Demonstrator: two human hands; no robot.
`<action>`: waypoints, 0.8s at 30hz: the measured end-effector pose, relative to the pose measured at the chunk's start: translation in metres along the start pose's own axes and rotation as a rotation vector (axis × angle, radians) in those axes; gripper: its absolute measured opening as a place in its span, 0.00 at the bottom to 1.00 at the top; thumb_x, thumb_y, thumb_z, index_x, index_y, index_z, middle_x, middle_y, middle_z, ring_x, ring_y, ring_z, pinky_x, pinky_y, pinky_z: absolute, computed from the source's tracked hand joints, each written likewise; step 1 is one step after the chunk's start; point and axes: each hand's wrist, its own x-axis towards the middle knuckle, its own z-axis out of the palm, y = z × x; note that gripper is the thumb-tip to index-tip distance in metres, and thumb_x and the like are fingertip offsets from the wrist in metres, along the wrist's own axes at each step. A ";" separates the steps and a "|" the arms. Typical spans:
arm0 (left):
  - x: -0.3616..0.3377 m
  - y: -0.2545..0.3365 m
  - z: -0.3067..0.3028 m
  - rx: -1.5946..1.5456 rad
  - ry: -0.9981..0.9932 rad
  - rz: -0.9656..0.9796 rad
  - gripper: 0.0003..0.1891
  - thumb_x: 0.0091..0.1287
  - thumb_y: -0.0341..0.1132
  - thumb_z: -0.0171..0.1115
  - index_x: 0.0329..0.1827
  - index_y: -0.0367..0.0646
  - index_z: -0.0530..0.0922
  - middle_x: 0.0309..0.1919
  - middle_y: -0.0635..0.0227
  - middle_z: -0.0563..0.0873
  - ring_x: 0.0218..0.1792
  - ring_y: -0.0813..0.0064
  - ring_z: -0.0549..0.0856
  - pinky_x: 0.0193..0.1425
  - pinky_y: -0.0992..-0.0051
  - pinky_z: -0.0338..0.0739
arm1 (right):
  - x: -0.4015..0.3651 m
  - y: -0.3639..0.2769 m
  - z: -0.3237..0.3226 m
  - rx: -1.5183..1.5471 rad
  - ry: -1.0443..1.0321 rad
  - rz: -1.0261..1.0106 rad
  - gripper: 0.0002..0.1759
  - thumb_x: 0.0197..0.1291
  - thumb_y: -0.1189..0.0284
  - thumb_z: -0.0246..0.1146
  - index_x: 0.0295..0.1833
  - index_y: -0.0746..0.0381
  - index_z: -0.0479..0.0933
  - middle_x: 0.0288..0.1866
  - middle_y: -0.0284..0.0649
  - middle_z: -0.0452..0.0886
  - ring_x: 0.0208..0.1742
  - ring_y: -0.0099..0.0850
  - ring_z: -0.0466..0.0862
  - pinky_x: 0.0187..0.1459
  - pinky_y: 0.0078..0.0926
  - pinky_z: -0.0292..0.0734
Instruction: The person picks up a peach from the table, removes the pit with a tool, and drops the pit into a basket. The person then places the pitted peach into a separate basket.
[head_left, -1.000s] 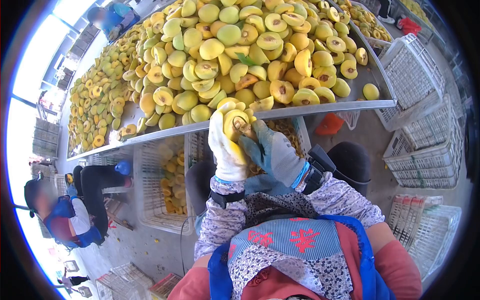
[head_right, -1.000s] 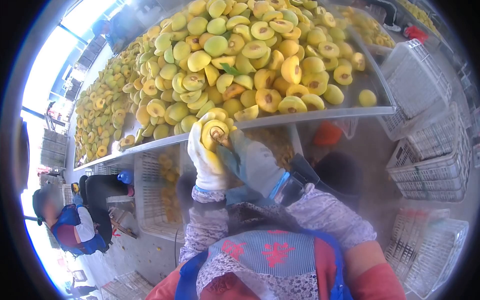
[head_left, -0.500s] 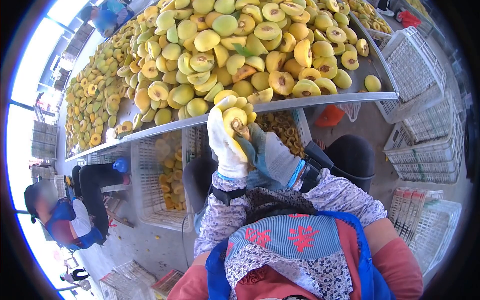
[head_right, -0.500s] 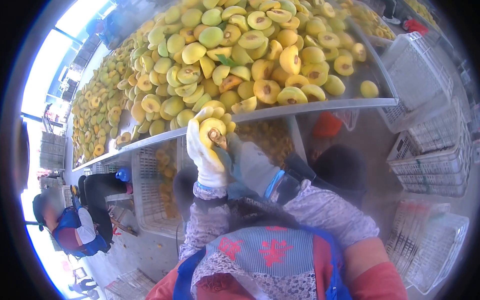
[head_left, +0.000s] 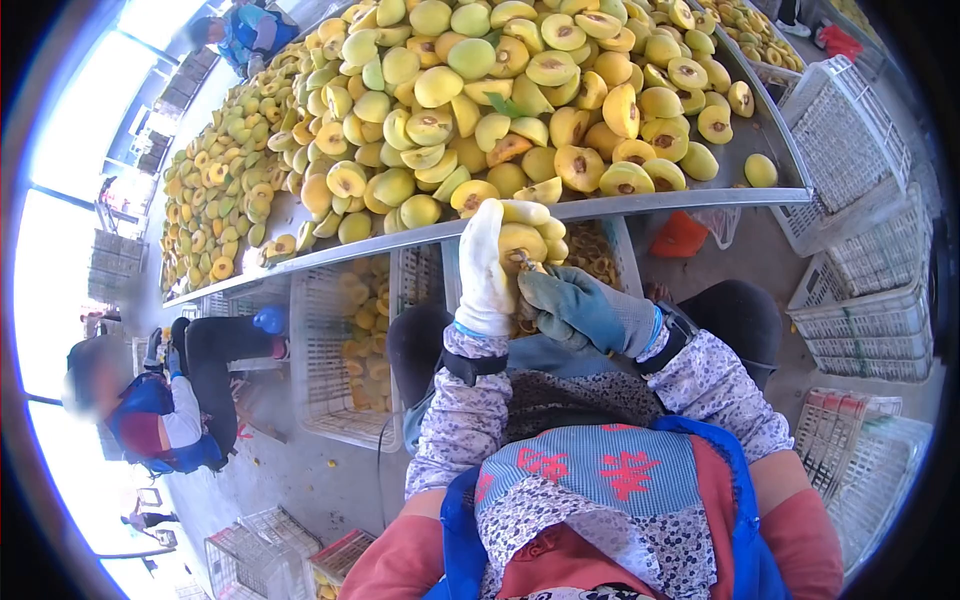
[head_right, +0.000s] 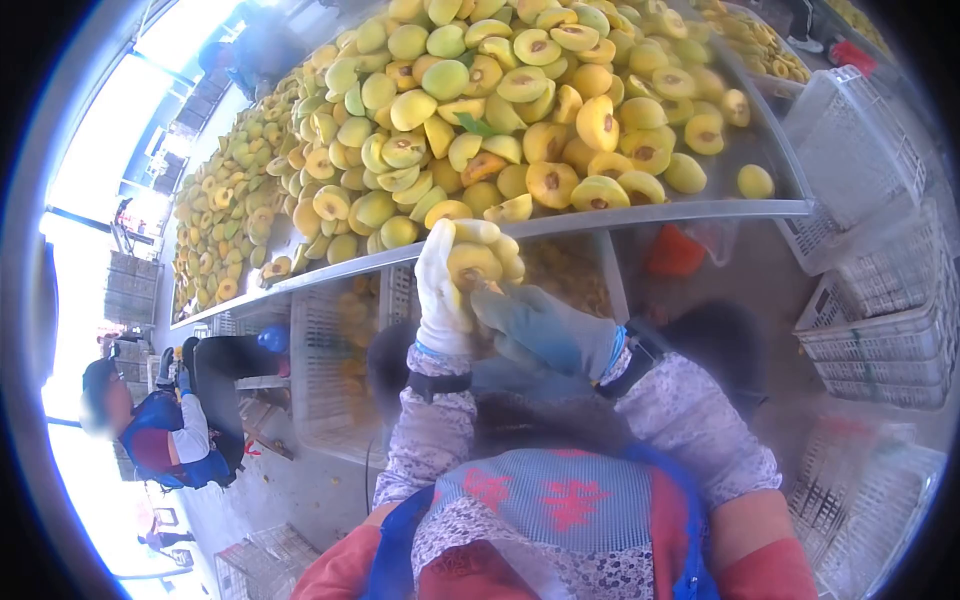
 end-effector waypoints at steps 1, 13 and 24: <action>-0.005 0.010 0.010 -0.061 0.065 -0.037 0.25 0.76 0.53 0.47 0.46 0.36 0.78 0.35 0.55 0.87 0.30 0.63 0.87 0.34 0.69 0.84 | 0.001 0.005 0.001 0.135 -0.024 0.115 0.24 0.71 0.51 0.58 0.43 0.65 0.76 0.28 0.36 0.75 0.27 0.27 0.73 0.29 0.29 0.70; -0.029 0.107 -0.181 0.586 0.944 0.257 0.27 0.67 0.40 0.67 0.64 0.32 0.73 0.57 0.53 0.82 0.53 0.61 0.83 0.57 0.66 0.79 | -0.003 0.037 0.001 -0.795 0.399 -0.203 0.21 0.70 0.54 0.56 0.49 0.62 0.75 0.32 0.57 0.83 0.36 0.57 0.84 0.40 0.51 0.78; 0.112 0.106 -0.177 1.618 0.438 0.469 0.24 0.58 0.40 0.71 0.57 0.40 0.82 0.50 0.56 0.87 0.56 0.62 0.84 0.65 0.68 0.75 | 0.033 0.024 0.015 -0.611 0.372 -0.285 0.20 0.69 0.58 0.62 0.50 0.65 0.75 0.34 0.55 0.83 0.40 0.54 0.86 0.38 0.41 0.78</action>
